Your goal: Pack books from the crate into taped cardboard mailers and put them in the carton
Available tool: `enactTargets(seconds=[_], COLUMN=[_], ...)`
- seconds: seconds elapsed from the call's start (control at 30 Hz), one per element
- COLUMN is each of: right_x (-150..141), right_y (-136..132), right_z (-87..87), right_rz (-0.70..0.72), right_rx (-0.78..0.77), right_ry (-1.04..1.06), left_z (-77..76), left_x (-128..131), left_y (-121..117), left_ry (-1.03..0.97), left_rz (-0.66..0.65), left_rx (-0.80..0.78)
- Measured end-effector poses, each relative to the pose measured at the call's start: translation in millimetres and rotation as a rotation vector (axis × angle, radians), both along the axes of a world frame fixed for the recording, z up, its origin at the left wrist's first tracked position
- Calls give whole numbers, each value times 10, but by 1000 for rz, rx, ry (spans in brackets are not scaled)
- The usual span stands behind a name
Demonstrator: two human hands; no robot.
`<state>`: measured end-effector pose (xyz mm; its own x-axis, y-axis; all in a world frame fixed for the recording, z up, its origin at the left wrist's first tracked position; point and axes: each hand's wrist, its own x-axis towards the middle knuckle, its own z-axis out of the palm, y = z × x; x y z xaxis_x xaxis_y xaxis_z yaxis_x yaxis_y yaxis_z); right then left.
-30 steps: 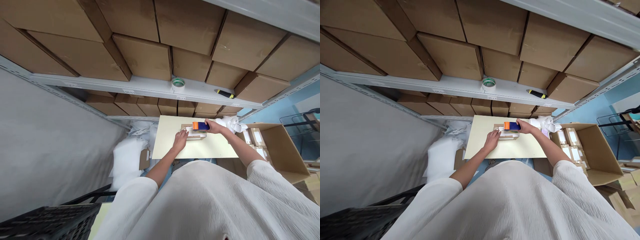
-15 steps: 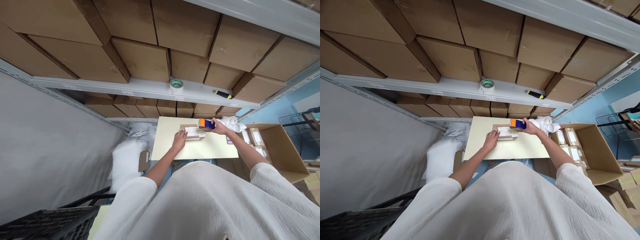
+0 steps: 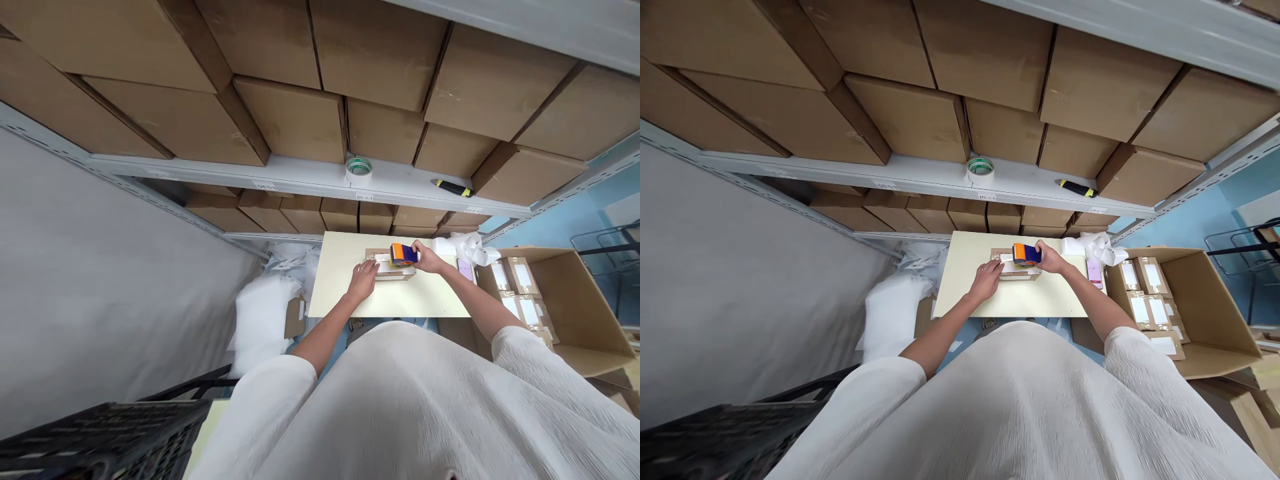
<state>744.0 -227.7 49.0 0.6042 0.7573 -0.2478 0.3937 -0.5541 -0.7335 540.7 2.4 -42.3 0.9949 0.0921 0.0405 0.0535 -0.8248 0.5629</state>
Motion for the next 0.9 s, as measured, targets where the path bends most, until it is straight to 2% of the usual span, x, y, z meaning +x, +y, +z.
enactTargets(seconds=[0.1, 0.23, 0.3, 0.37, 0.53, 0.9], right_x=[16, 8, 3, -1, -13, -34], right_y=[-14, 3, 5, 2, -6, -12], right_z=[-10, -27, -32, -36, -47, -40], right_rz=[4, 2, -10, -21, -15, -1], right_rx=[-1, 16, 20, 23, 43, 38], right_ry=[-8, -3, 6, 10, -8, -30], left_z=[144, 415, 543, 646, 777, 839], left_x=[114, 362, 469, 544, 631, 677], left_y=[0, -43, -79, -116, -165, -183], left_ry=[-21, -10, 54, 93, 150, 166], left_rz=[166, 467, 514, 553, 613, 652], left_rx=[-258, -829, -1064, -1197, -1296, -1290])
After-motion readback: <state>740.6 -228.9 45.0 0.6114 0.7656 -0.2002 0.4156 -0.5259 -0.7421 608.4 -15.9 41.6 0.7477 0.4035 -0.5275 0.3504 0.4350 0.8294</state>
